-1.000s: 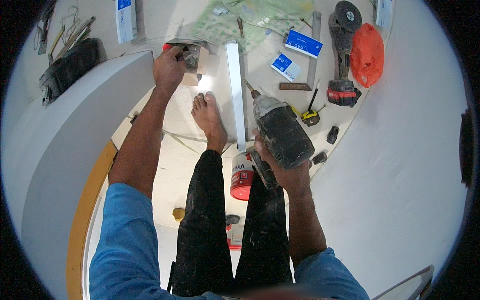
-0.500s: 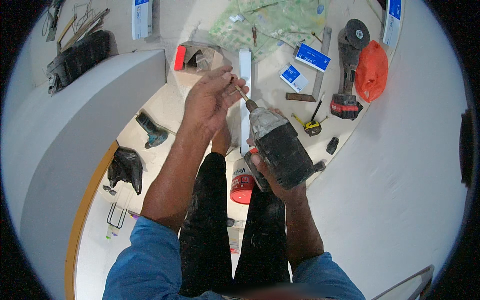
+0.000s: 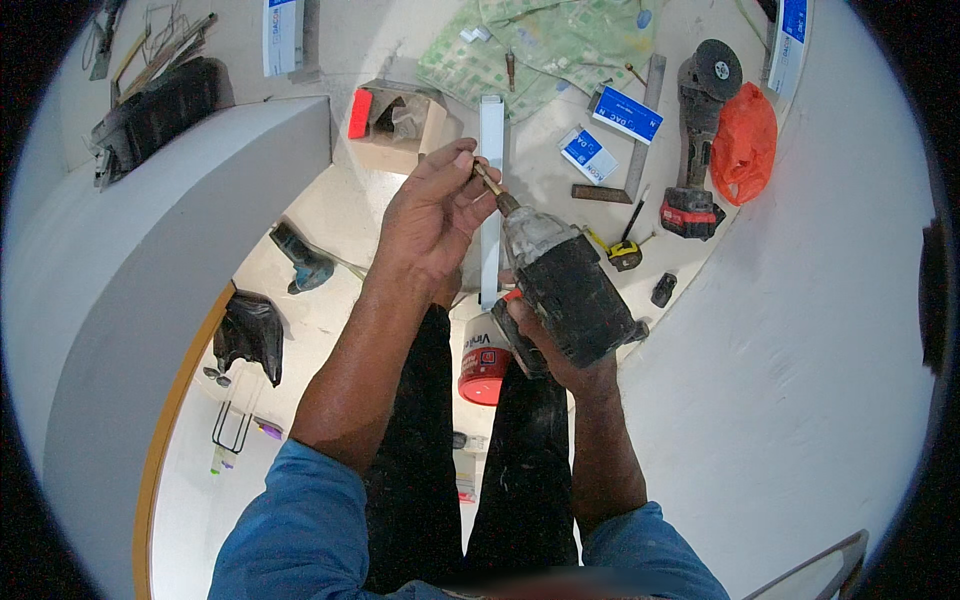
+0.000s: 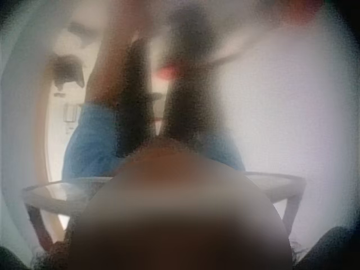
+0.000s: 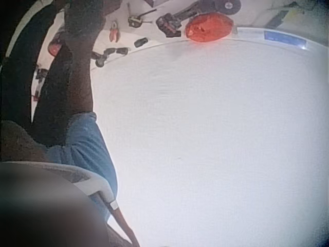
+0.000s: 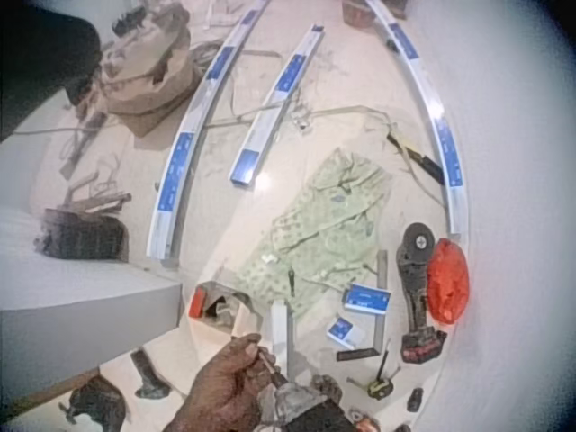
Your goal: The person assembles a metal frame by connecting long aluminum profiles with corner brackets. They use a cordless drill to drive screws into the joints, securing the pieces together on the floor.
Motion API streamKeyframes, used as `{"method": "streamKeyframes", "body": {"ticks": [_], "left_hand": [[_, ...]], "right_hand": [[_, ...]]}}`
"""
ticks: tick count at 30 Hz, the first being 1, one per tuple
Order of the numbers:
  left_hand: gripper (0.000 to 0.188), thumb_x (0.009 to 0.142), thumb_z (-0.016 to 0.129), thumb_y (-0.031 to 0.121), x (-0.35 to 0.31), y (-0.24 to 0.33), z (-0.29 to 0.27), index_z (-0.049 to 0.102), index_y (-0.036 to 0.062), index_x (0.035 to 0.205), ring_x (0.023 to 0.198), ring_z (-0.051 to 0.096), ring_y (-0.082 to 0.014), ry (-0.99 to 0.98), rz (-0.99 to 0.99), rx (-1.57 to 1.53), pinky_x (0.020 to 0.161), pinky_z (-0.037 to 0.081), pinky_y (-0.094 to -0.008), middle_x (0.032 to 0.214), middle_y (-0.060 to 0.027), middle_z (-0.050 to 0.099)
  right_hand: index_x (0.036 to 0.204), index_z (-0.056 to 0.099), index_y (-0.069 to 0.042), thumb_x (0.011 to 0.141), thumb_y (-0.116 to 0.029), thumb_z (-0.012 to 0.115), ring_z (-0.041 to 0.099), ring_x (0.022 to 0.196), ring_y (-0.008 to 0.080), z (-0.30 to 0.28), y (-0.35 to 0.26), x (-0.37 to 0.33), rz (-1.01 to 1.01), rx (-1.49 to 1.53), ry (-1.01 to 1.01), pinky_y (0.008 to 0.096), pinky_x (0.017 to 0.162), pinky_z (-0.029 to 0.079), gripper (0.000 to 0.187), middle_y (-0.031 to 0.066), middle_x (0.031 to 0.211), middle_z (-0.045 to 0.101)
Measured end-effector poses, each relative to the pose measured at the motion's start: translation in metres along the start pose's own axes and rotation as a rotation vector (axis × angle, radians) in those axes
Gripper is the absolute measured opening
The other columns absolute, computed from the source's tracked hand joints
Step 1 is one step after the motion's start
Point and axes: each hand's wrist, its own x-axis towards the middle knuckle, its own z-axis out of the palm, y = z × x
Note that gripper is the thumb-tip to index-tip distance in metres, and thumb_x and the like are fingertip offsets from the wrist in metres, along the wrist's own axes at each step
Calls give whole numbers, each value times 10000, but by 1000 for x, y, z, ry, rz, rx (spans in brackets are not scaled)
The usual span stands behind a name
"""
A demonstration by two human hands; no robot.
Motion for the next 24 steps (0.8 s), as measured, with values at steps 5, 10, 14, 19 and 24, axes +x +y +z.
{"method": "streamKeyframes", "body": {"ticks": [5, 10, 14, 19, 24], "left_hand": [[386, 1069, 725, 102, 3, -2, 6, 608, -25, 1414, 952, 768, -269, 104, 0, 97, 751, 661, -344, 1060, -162, 739], [472, 1067, 728, 121, 13, -9, -3, 572, -33, 1486, 982, 750, -275, 93, -25, 78, 859, 655, -400, 1101, -154, 725], [496, 1066, 721, 130, 30, -17, -11, 572, -15, 1516, 1061, 736, -278, 43, -77, 132, 983, 624, -427, 1186, -153, 721], [617, 946, 801, 122, 79, -18, -25, 605, 68, 1529, 1284, 672, -368, 107, 654, 1321, 1118, 540, -526, 1283, -183, 719], [736, 769, 925, 141, 142, 8, -59, 688, 143, 1465, 1525, 524, -390, -239, 1016, 1894, 1244, 406, -594, 1491, -135, 691]], "right_hand": [[1409, 723, -88, 949, -162, 845, 792, 1135, 323, -9, 4, 3, -78, -41, -52, 458, 977, 632, 481, 142, 1341, 785], [1520, 610, -28, 937, -79, 817, 747, 1263, 299, -8, -16, 19, 123, 334, 54, 416, 1111, 590, 620, 193, 1438, 726], [1385, 732, -63, 997, -150, 821, 760, 1134, 265, -1, -1, 25, -74, -31, 89, 431, 1016, 601, 407, 117, 1295, 796], [1377, 736, -58, 1024, -136, 779, 759, 1148, 267, 19, 21, 36, 163, 41, 95, 432, 1022, 595, 364, 125, 1295, 795], [1501, 618, -40, 969, -103, 803, 736, 1267, 300, 22, 21, 68, 151, 97, 114, 432, 1090, 577, 567, 181, 1412, 735]]}}
